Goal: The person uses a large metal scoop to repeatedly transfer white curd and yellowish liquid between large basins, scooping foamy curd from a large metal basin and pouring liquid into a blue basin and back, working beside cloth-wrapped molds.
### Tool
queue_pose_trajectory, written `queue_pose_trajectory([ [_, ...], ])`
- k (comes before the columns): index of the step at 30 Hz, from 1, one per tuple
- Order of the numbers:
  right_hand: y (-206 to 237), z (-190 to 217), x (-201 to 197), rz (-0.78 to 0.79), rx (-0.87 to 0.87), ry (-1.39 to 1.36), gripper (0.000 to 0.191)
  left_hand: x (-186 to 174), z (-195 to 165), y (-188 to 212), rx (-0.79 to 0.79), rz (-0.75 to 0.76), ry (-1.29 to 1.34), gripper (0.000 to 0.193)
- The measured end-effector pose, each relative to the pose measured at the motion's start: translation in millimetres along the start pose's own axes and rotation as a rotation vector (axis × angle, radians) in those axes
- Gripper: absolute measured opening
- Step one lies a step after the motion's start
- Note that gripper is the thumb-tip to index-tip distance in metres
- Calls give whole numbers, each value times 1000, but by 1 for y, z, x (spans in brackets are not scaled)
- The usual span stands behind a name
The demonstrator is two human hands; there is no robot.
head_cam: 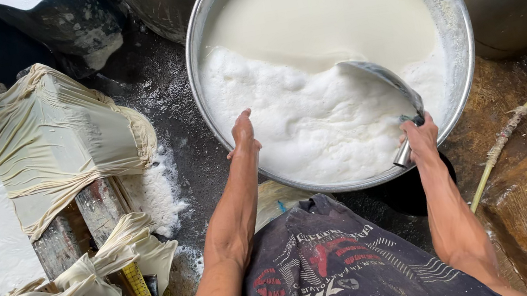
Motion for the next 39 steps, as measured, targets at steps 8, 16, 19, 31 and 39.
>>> queue_pose_trajectory([
  [8, 4, -36, 39, -96, 379, -707, 22, 8, 54, 12, 402, -124, -449, 74],
  [16, -68, 9, 144, 267, 439, -926, 12, 1, 70, 14, 573, -251, -1028, 69],
  [19, -103, 28, 182, 297, 406, -799, 13, 5, 68, 8, 449, -258, -1043, 73],
  [31, -159, 131, 310, 497, 18, -192, 46, 27, 41, -4, 114, -397, -872, 72],
  [39, -139, 133, 309, 662, -512, 597, 77, 27, 31, -8, 108, -359, -583, 69],
])
Point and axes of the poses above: each hand's wrist, its own y-axis away from the middle knuckle, its own x-axis out of the palm, z = x × y, the point moved 3 cm from there along -y, towards the middle knuckle, and after that the axes turned 7 degrees about -x, right-handed, at the moved point
